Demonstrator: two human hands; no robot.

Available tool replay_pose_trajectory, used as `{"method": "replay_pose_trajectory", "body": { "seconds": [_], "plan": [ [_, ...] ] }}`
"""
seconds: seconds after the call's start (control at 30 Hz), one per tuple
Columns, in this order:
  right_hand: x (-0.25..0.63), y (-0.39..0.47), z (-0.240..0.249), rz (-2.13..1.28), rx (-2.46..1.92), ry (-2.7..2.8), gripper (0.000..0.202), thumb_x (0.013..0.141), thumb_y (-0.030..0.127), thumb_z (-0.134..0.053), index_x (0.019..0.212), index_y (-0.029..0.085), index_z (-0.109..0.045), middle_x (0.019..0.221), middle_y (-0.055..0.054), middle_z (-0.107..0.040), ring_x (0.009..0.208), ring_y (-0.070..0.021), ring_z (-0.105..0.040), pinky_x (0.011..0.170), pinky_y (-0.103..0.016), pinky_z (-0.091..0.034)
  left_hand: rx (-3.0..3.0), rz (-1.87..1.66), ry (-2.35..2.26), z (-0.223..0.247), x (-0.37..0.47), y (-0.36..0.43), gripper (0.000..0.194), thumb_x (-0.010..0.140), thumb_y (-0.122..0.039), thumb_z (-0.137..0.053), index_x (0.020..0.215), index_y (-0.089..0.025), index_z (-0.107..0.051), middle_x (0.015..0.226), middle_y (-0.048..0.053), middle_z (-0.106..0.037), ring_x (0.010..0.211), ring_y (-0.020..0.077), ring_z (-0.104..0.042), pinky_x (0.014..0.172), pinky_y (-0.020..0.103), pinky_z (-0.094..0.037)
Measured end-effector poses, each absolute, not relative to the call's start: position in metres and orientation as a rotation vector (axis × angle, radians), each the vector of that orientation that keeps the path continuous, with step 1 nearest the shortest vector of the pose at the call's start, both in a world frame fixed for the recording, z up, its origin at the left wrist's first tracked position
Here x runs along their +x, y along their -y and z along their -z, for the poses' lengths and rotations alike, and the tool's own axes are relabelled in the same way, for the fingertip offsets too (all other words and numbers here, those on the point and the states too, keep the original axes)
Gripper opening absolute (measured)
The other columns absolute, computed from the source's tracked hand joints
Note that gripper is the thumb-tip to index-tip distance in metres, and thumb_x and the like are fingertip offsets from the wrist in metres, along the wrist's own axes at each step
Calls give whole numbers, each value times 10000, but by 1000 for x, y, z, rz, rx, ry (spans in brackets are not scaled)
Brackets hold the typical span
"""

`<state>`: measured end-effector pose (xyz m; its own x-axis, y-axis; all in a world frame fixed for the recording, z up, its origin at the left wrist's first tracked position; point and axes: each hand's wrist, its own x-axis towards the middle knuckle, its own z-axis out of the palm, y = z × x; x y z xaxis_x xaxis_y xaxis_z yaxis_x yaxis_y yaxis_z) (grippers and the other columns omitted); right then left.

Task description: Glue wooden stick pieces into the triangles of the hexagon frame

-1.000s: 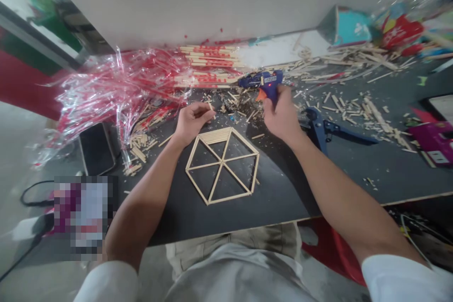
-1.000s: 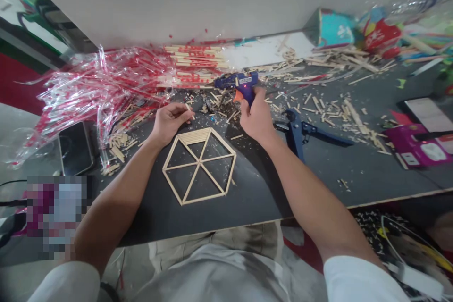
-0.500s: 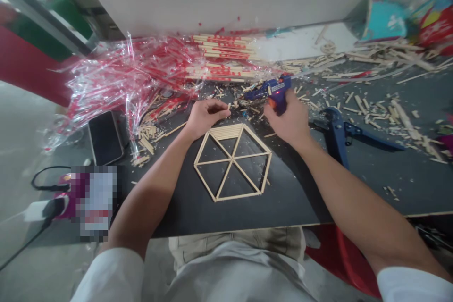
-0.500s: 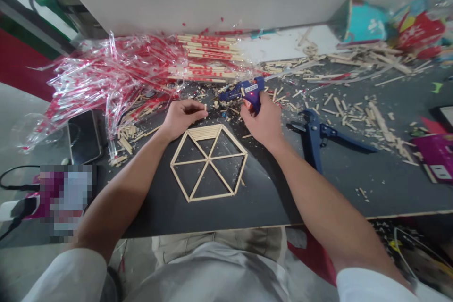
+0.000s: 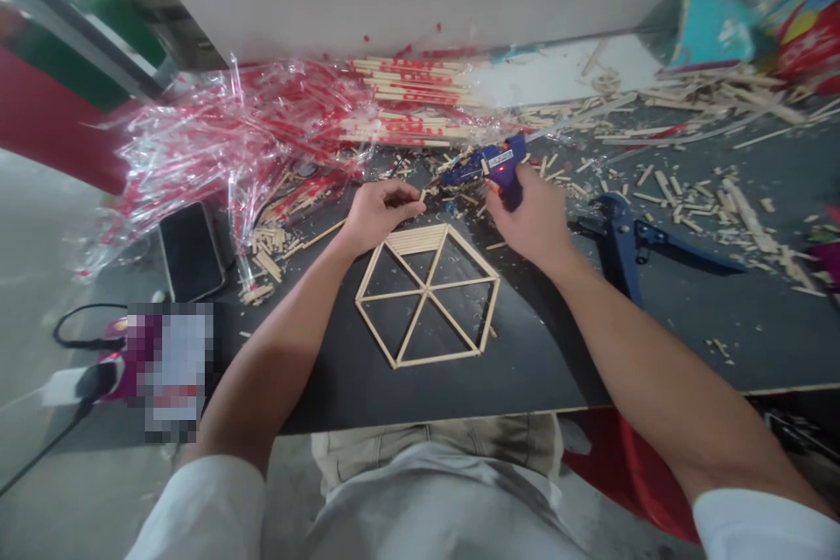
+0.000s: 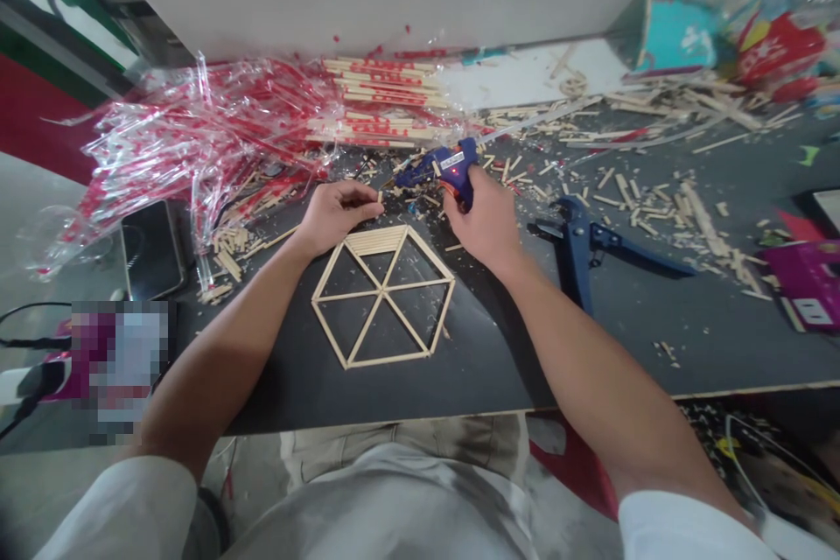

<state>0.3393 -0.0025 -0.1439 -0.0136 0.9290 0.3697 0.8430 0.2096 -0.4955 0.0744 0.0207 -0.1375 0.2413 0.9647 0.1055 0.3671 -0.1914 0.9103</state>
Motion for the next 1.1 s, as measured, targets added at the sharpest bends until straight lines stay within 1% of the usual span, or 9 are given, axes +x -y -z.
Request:
{"method": "replay_pose_trajectory", "body": {
  "seconds": [0.13, 0.27, 0.53, 0.73, 0.83, 0.97, 1.1],
  "plan": [
    [340, 2, 144, -164, -1660, 1868, 306, 971, 523, -569, 1024, 226, -623, 847, -124, -696, 807, -327, -676, 771, -467, -529, 1712, -948, -1244, 139, 74, -22, 205, 767, -329, -838, 853, -151, -782, 777, 31, -752, 668, 116, -613, 662, 253, -482],
    [339, 2, 142, -178, -1700, 1869, 279, 964, 488, -583, 1021, 217, -616, 855, -134, -691, 841, -347, -688, 785, -478, -526, 1692, -955, -1222, 139, 73, -22, 211, 762, -334, -834, 848, -152, -771, 771, 29, -748, 671, 120, -612, 665, 256, -488],
    [340, 3, 143, -195, -1674, 1868, 308, 973, 520, -565, 1045, 224, -612, 871, -136, -692, 861, -361, -688, 808, -505, -527, 1704, -935, -1240, 137, 74, -22, 196, 753, -314, -831, 842, -148, -777, 802, 42, -760, 683, 119, -622, 675, 258, -503],
    [340, 2, 143, -167, -1702, 1878, 238, 950, 448, -584, 1018, 221, -609, 843, -128, -687, 834, -354, -693, 786, -481, -527, 1731, -953, -1236, 138, 73, -22, 204, 758, -330, -830, 830, -151, -763, 784, 37, -752, 666, 113, -603, 670, 260, -496],
    [339, 2, 142, -141, -1695, 1883, 197, 943, 420, -585, 989, 228, -584, 834, -114, -685, 814, -337, -701, 766, -453, -530, 1713, -970, -1222, 139, 73, -23, 238, 745, -364, -835, 821, -156, -748, 762, 27, -740, 650, 110, -596, 638, 248, -490],
    [338, 3, 141, -108, -1666, 1875, 163, 914, 393, -605, 956, 238, -577, 828, -100, -693, 792, -314, -700, 726, -416, -529, 1573, -1034, -1164, 140, 72, -25, 310, 735, -428, -846, 833, -161, -722, 709, 7, -696, 573, 92, -559, 556, 229, -465],
    [337, 4, 140, -126, -1698, 1785, 219, 870, 429, -669, 925, 245, -564, 778, -79, -680, 743, -300, -684, 713, -419, -535, 1474, -1093, -1119, 141, 71, -25, 360, 702, -447, -890, 827, -169, -697, 693, -2, -689, 528, 77, -538, 518, 218, -459]
  ]
}}
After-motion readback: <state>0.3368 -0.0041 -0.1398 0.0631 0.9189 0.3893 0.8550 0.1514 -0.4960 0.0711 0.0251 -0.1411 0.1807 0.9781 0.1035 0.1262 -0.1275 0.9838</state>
